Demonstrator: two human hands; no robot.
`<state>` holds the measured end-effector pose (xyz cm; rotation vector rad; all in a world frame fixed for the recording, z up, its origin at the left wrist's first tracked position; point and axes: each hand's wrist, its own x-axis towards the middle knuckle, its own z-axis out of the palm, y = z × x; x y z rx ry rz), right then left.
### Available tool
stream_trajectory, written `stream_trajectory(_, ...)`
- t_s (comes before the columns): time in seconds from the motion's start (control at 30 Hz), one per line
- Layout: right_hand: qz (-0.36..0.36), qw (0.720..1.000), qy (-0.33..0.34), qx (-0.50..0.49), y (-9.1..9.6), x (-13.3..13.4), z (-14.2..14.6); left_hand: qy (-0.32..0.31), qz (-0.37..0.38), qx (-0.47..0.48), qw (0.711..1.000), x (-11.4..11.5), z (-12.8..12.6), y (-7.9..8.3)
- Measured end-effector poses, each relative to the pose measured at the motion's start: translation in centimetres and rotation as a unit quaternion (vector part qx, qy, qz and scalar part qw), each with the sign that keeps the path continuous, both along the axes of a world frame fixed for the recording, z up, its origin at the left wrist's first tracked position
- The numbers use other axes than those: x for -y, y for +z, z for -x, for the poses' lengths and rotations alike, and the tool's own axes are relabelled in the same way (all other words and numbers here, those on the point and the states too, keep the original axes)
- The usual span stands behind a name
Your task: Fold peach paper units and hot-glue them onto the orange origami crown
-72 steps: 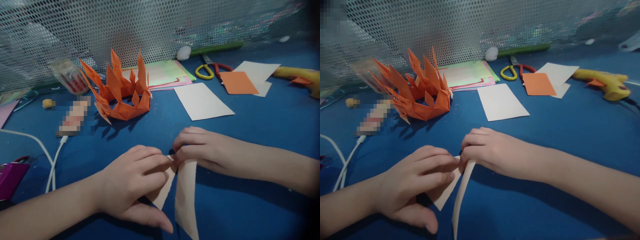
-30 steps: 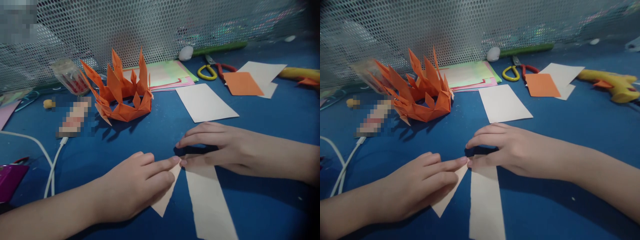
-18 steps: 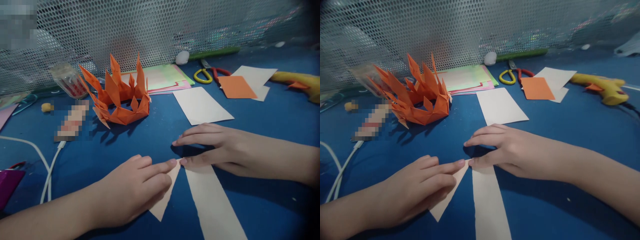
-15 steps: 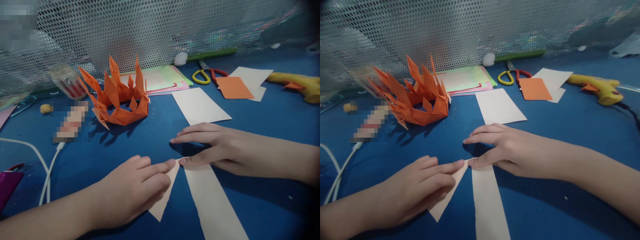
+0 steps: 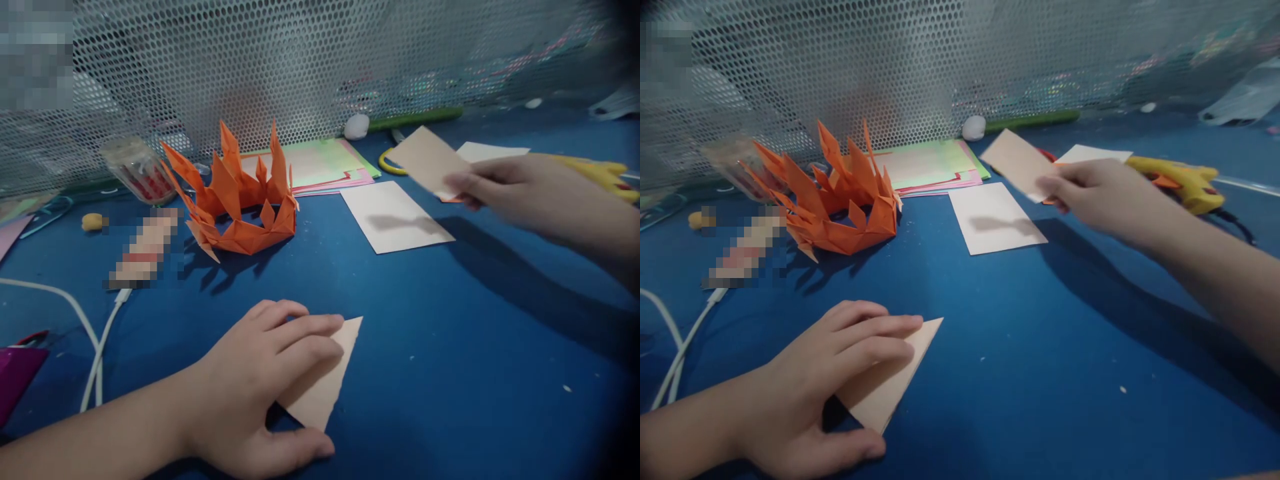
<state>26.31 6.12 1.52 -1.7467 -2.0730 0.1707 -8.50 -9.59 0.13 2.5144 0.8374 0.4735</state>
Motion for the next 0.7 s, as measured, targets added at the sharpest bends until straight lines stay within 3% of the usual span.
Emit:
stream_trajectory(0.07, 0.013, 0.992, -0.117, 0.047, -0.1, -1.3, -1.1, 0.008, 0.012, 0.014, 1.000, 0.0, 0.1, -0.2)
stream_trajectory(0.13, 0.031, 0.978, -0.190, 0.082, -0.4, -2.1, -1.8, 0.015, 0.021, 0.030, 0.999, 0.0, 0.0, -0.3)
stream_trajectory(0.27, 0.056, 0.965, -0.215, 0.137, -1.4, -2.0, -2.0, 0.049, 0.071, 0.037, 0.996, -0.1, -0.1, 0.0)
stream_trajectory(0.33, 0.004, 0.967, -0.200, 0.156, -1.8, -1.4, -1.5, 0.091, 0.101, 0.047, 0.990, -0.1, -0.1, 0.1)
stream_trajectory(0.43, -0.165, 0.974, -0.076, 0.136, -1.8, -0.1, 0.1, 0.154, 0.111, 0.105, 0.976, 0.1, 0.0, -0.3)
stream_trajectory(0.53, -0.284, 0.948, 0.105, 0.094, -1.6, 2.3, 2.6, 0.165, 0.106, 0.157, 0.968, 0.0, 0.3, -1.0)
stream_trajectory(0.6, -0.378, 0.882, 0.271, 0.075, -1.6, 4.6, 4.6, 0.162, 0.111, 0.179, 0.964, -0.1, 0.3, -1.3)
stream_trajectory(0.7, -0.345, 0.794, 0.499, 0.047, -2.0, 8.2, 7.5, 0.173, 0.110, 0.209, 0.956, -0.2, 0.0, -1.5)
